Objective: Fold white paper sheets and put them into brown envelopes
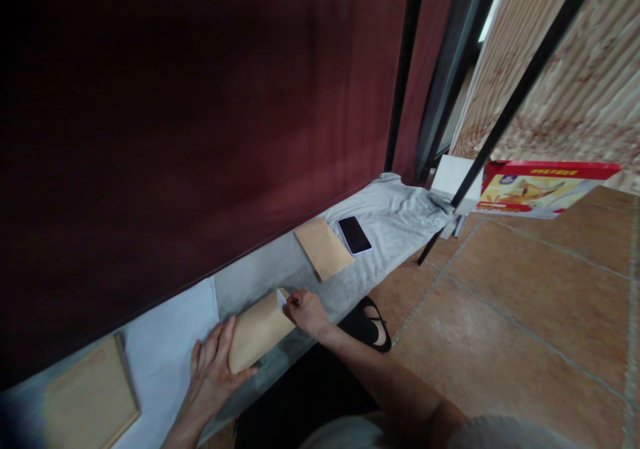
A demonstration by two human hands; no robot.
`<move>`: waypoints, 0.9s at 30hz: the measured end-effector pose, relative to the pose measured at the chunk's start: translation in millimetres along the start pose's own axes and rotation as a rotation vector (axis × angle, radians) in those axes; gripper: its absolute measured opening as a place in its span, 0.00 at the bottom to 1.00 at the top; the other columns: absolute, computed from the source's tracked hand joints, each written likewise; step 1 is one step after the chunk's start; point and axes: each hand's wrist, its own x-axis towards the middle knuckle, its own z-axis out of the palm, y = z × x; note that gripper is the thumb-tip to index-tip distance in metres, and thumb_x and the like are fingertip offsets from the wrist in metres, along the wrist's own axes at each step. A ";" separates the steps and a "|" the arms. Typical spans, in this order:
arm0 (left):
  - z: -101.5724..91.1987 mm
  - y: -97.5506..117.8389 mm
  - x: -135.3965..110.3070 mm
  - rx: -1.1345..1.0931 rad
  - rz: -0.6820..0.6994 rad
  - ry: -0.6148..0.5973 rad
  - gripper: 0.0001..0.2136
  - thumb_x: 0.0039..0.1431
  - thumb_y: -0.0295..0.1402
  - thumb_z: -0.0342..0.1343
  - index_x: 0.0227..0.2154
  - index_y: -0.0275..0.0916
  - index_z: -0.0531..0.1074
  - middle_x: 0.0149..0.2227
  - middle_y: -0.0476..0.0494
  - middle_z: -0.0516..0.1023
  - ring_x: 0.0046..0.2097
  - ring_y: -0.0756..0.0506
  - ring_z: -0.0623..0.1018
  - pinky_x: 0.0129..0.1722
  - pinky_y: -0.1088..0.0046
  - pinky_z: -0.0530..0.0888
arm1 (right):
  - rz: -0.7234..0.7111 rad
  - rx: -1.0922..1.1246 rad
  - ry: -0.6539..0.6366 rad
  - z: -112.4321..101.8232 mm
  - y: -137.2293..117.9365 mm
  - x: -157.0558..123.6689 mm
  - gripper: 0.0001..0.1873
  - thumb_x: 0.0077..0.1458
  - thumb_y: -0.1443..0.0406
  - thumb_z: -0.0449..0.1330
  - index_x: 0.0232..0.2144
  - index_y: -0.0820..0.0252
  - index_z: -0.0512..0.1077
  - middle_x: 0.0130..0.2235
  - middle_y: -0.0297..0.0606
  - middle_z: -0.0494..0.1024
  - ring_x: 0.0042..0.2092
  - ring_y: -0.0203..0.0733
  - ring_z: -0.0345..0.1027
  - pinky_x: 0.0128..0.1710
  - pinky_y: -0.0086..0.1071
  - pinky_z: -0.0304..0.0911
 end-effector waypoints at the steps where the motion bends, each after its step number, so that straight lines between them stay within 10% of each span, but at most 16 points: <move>1: -0.5 0.7 0.4 0.000 0.001 0.002 0.49 0.52 0.43 0.63 0.71 0.43 0.41 0.64 0.30 0.62 0.66 0.31 0.62 0.66 0.43 0.51 | 0.005 0.013 0.007 0.2 -0.4 -0.3 0.07 0.53 0.69 0.60 0.30 0.58 0.79 0.31 0.34 0.80 0.32 0.38 0.72 0.30 0.27 0.61; 17: -12.4 0.1 8.9 0.023 0.090 0.069 0.47 0.54 0.41 0.62 0.71 0.42 0.42 0.64 0.30 0.64 0.66 0.31 0.62 0.67 0.42 0.50 | 0.077 0.247 0.075 4.3 3.8 5.3 0.18 0.45 0.75 0.62 0.40 0.58 0.73 0.29 0.29 0.76 0.30 0.36 0.68 0.29 0.26 0.59; 27: -13.4 15.3 14.8 -0.035 -0.019 0.132 0.37 0.62 0.37 0.54 0.71 0.48 0.44 0.72 0.33 0.49 0.72 0.31 0.50 0.67 0.38 0.48 | 0.107 0.466 0.056 8.0 6.7 6.9 0.02 0.48 0.68 0.59 0.24 0.60 0.71 0.23 0.30 0.71 0.25 0.35 0.65 0.27 0.27 0.60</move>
